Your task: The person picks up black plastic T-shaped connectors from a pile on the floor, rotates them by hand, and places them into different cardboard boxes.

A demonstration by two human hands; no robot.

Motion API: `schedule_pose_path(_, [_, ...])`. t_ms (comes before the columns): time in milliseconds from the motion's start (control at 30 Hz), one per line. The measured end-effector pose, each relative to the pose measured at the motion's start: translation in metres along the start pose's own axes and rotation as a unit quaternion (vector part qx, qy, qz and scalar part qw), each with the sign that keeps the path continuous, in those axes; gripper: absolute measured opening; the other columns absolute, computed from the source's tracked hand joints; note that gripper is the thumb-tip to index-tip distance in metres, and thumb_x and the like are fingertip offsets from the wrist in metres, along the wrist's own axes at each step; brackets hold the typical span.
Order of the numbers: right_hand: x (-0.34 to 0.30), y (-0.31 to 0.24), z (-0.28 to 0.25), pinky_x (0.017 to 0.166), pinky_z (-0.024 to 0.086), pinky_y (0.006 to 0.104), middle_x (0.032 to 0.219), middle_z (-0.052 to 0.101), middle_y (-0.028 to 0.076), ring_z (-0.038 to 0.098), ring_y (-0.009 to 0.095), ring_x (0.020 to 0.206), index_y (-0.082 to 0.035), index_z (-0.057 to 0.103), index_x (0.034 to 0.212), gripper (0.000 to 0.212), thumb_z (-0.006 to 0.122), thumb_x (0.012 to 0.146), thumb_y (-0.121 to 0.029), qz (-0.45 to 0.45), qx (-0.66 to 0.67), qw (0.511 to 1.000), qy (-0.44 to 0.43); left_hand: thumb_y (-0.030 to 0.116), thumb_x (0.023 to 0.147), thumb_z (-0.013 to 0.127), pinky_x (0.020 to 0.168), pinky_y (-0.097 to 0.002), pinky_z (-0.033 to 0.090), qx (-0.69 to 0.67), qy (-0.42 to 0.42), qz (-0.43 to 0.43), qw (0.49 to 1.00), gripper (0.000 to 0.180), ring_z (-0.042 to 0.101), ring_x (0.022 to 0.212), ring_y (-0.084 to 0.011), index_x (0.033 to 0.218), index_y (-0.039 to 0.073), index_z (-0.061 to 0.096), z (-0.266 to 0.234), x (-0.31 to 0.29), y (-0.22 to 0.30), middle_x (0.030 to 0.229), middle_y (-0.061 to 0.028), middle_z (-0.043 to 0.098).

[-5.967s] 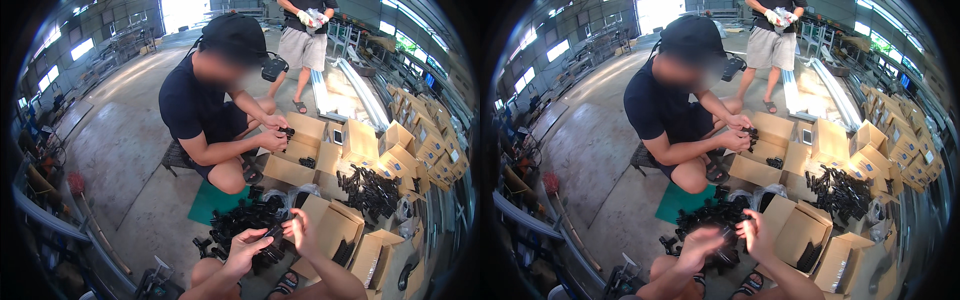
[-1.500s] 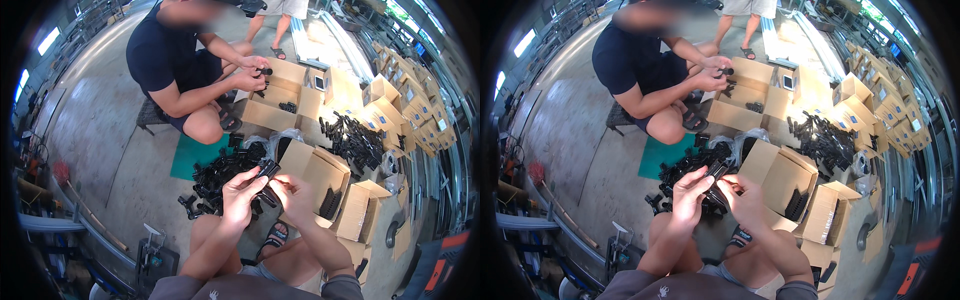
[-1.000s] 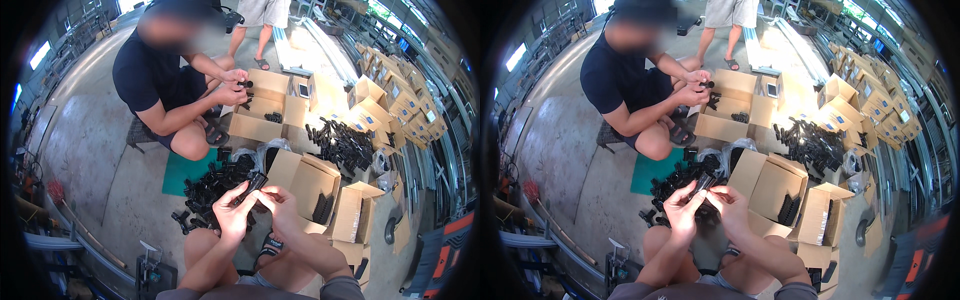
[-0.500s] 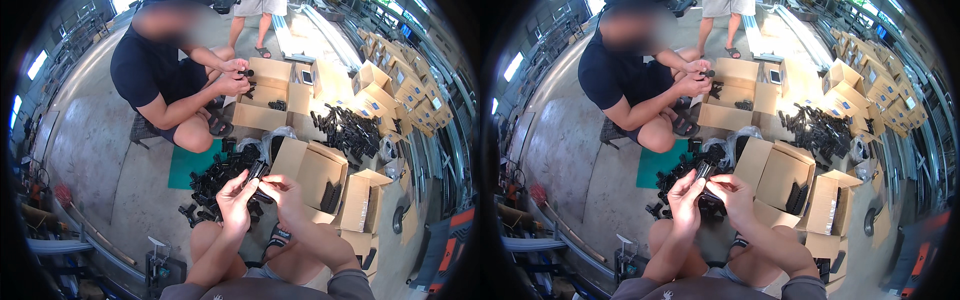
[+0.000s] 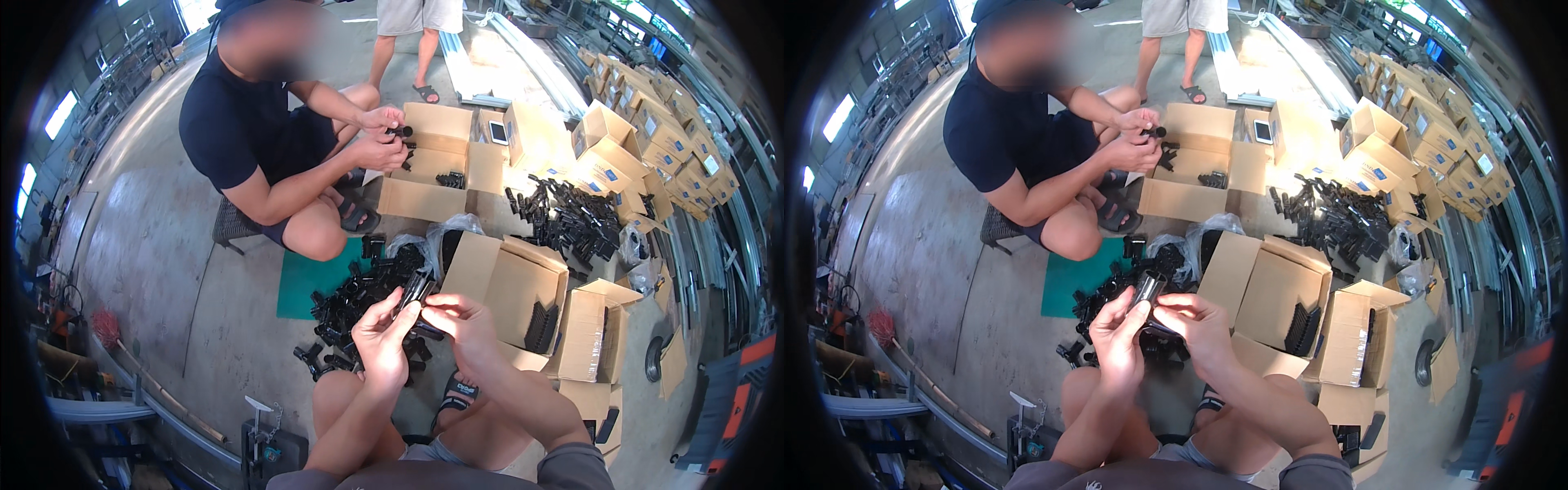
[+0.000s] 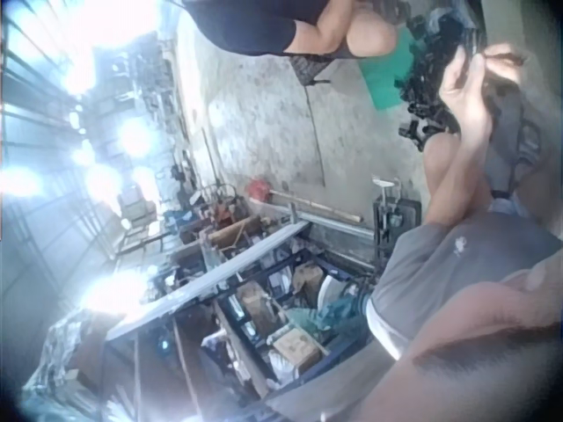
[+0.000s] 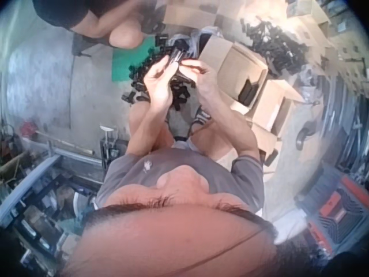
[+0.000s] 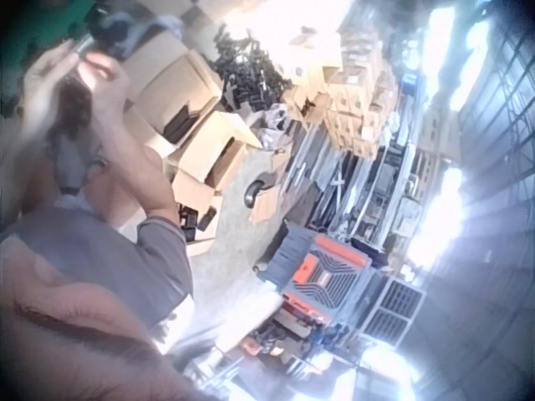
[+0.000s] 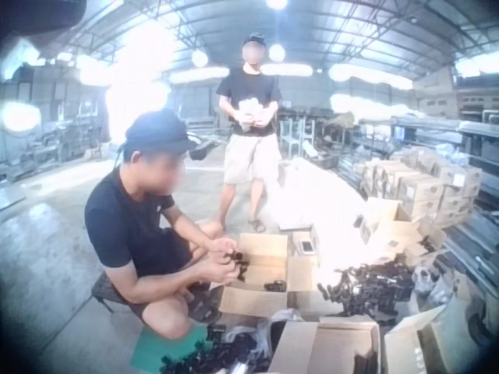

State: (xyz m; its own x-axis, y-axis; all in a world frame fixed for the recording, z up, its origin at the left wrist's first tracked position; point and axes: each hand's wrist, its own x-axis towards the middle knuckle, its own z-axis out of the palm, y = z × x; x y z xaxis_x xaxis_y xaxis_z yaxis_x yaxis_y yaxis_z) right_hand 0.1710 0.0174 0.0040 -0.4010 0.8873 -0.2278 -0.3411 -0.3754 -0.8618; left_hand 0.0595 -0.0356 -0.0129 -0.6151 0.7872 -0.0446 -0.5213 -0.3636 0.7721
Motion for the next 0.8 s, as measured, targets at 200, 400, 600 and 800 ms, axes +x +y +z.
schedule_pose_path(200, [0.0, -0.001, -0.004, 0.076, 0.054, 0.0246, 0.096, 0.069, 0.008, 0.065, 0.012, 0.085, 0.0, 0.068, 0.106, 0.02, 0.07, 0.086, -0.003, 0.027, 0.012, 1.0, -0.006, -0.012, 0.082, 0.068, 0.084, -0.0278, 0.053, -0.001, -0.007, 0.021, 1.0, 0.028, 0.066, 0.091, -0.0149, 0.109, -0.004, 0.067, 0.003, -0.002, -0.002, 0.104, -0.0145, 0.07])
schedule_pose_path(400, [0.002, 0.009, -0.005, 0.076, 0.052, 0.0248, 0.1, 0.068, 0.008, 0.064, 0.011, 0.087, 0.0, 0.067, 0.109, 0.022, 0.069, 0.088, -0.006, 0.042, 0.016, 0.999, -0.008, -0.012, 0.082, 0.069, 0.085, -0.0278, 0.053, 0.015, -0.007, 0.029, 0.999, 0.028, 0.066, 0.092, -0.015, 0.108, -0.004, 0.067, 0.001, -0.003, 0.0, 0.105, -0.0149, 0.069])
schedule_pose_path(600, [0.0, 0.009, -0.011, 0.073, 0.05, 0.0251, 0.096, 0.067, 0.007, 0.061, 0.011, 0.084, 0.001, 0.066, 0.11, 0.023, 0.067, 0.091, -0.012, -0.002, -0.079, 0.997, 0.012, -0.01, 0.079, 0.072, 0.085, -0.0265, 0.052, 0.065, -0.005, 0.045, 0.997, 0.032, 0.065, 0.092, -0.0137, 0.111, -0.008, 0.065, 0.007, -0.005, -0.004, 0.105, -0.014, 0.069])
schedule_pose_path(800, [0.003, 0.011, -0.01, 0.078, 0.046, 0.023, 0.094, 0.065, 0.001, 0.056, 0.007, 0.085, 0.001, 0.066, 0.109, 0.022, 0.066, 0.092, -0.013, -0.029, -0.153, 0.988, -0.007, -0.009, 0.078, 0.074, 0.085, -0.0271, 0.052, 0.065, 0.008, 0.044, 0.997, 0.033, 0.065, 0.09, -0.0152, 0.11, -0.009, 0.066, 0.005, -0.005, -0.001, 0.104, -0.015, 0.069])
